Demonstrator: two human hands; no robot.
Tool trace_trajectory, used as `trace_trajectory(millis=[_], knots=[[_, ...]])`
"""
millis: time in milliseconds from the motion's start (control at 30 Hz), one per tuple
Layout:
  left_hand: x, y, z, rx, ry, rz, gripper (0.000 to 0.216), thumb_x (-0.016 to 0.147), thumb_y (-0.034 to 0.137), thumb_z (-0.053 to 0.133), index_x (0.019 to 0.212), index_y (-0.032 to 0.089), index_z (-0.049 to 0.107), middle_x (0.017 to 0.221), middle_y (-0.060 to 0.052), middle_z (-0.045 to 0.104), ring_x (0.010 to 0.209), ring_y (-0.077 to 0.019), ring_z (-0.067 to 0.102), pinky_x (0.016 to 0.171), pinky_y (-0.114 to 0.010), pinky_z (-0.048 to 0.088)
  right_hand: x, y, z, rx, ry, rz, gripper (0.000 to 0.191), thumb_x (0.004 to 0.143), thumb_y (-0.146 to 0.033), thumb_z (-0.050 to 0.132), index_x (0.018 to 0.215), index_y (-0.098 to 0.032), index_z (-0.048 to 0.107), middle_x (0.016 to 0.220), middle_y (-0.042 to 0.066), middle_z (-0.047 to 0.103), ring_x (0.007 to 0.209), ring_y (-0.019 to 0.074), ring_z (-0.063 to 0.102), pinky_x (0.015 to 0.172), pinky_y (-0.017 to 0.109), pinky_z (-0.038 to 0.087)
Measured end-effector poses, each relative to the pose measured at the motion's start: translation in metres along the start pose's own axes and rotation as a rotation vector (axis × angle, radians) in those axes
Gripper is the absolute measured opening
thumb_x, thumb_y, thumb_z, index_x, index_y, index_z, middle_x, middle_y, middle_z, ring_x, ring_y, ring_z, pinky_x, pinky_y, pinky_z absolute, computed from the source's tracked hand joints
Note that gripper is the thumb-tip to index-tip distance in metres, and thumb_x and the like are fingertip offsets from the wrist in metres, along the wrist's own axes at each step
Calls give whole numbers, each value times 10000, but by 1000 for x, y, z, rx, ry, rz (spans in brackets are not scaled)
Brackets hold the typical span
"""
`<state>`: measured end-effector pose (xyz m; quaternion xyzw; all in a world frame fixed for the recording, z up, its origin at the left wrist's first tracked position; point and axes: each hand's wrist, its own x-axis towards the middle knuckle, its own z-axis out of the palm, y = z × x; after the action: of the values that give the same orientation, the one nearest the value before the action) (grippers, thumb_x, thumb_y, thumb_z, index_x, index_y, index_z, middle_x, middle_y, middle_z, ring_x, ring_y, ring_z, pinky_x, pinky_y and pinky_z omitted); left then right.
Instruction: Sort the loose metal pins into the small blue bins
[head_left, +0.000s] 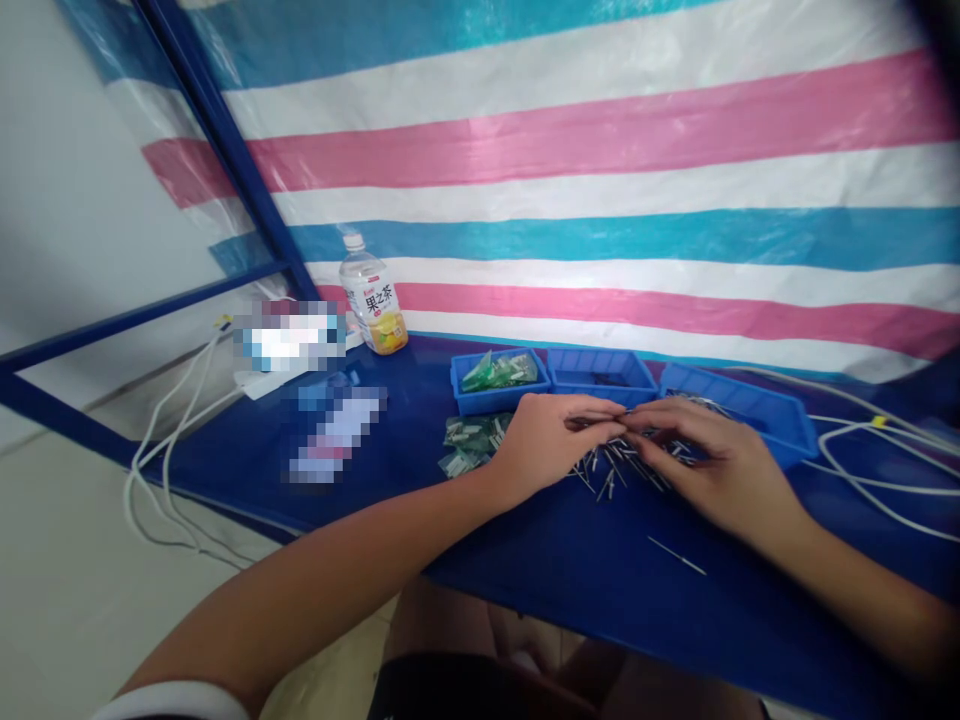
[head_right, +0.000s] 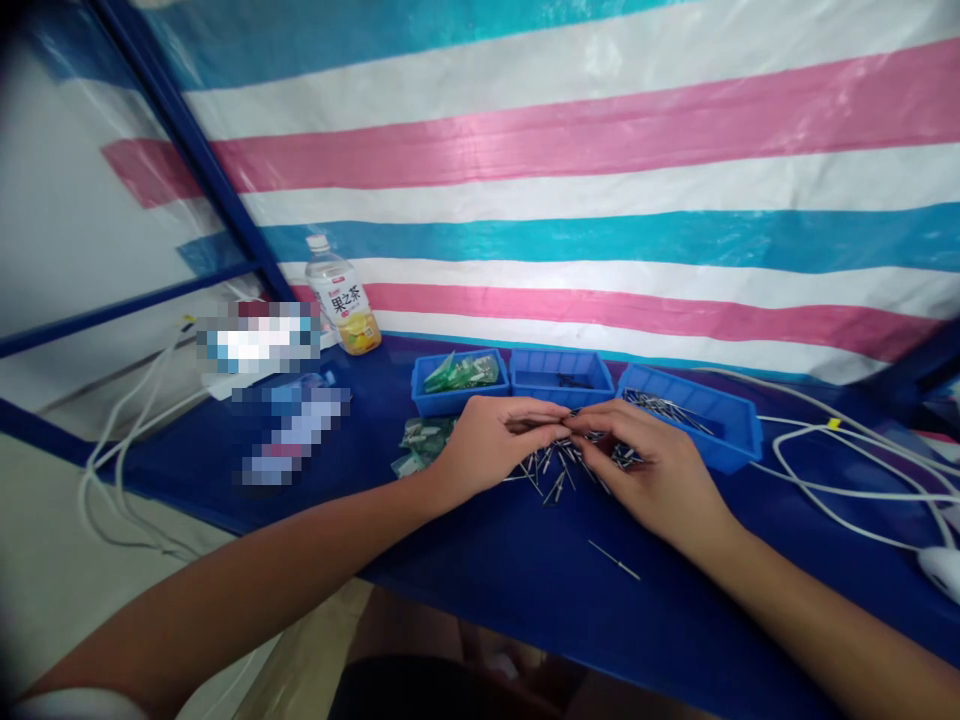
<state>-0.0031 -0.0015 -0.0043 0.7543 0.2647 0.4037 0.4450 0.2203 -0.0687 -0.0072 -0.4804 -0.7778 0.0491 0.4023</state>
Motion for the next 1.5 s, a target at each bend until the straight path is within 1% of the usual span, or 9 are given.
trace_trajectory(millis=[67,200,300,467,567,1000,1267,1400,1500], knots=[[1,0,-1,-27,23,-21,216,916,230,758,1126,198,796,1073,-81,847,1000,-234,821,969,-403,675,-1,-2,0,4,10,26,190,1004,-323,676,1176,-304,756,1145,54,777,863,220,747,762,370,612],[2,5,-3,-98,68,-70,404,877,223,807,1250,203,656,1049,-101,838,966,-238,824,925,-405,680,-3,-6,-1,15,6,121,207,1004,-399,670,1162,-289,746,1107,70,781,790,221,732,649,345,605],[3,7,-5,-84,75,-104,445,844,268,849,1213,209,606,1025,-107,829,914,-254,825,837,-388,682,-4,-6,-2,20,15,153,222,993,-423,674,1166,-294,728,1099,66,781,782,225,729,625,348,601],[3,2,-5,-55,1,-119,419,818,223,849,1162,201,610,985,-90,817,886,-240,819,803,-355,667,-1,-7,-1,33,-10,80,256,968,-397,732,1211,-319,712,1099,48,767,788,216,721,693,373,596],[2,0,-2,-70,-19,-107,388,819,175,836,1148,190,630,975,-88,811,875,-228,817,814,-356,670,0,-9,0,42,-36,48,161,995,-355,696,1142,-309,743,1093,49,770,840,222,733,698,363,589],[1,1,0,-59,-16,28,257,859,153,787,1080,171,656,1025,-99,806,920,-199,801,909,-384,681,0,-8,5,33,-18,100,88,988,-328,678,1024,-275,739,1074,57,742,769,191,701,633,334,568],[0,0,4,-82,-41,49,284,866,149,773,1123,161,654,1058,-114,805,942,-201,803,911,-367,673,-4,-3,9,98,-33,238,125,949,-364,716,965,-256,656,997,47,752,719,186,701,633,323,581],[-1,1,3,-59,-31,44,335,898,204,755,1216,163,658,1093,-123,803,934,-204,797,872,-347,666,-3,-1,6,143,5,235,200,950,-354,698,1123,-282,630,958,40,739,777,215,721,649,333,598],[-2,3,2,22,-59,11,332,958,277,701,1275,179,683,1014,-96,819,847,-202,789,787,-333,658,-1,-2,2,92,-5,199,199,973,-339,663,1169,-306,667,961,38,735,804,224,723,652,335,591]])
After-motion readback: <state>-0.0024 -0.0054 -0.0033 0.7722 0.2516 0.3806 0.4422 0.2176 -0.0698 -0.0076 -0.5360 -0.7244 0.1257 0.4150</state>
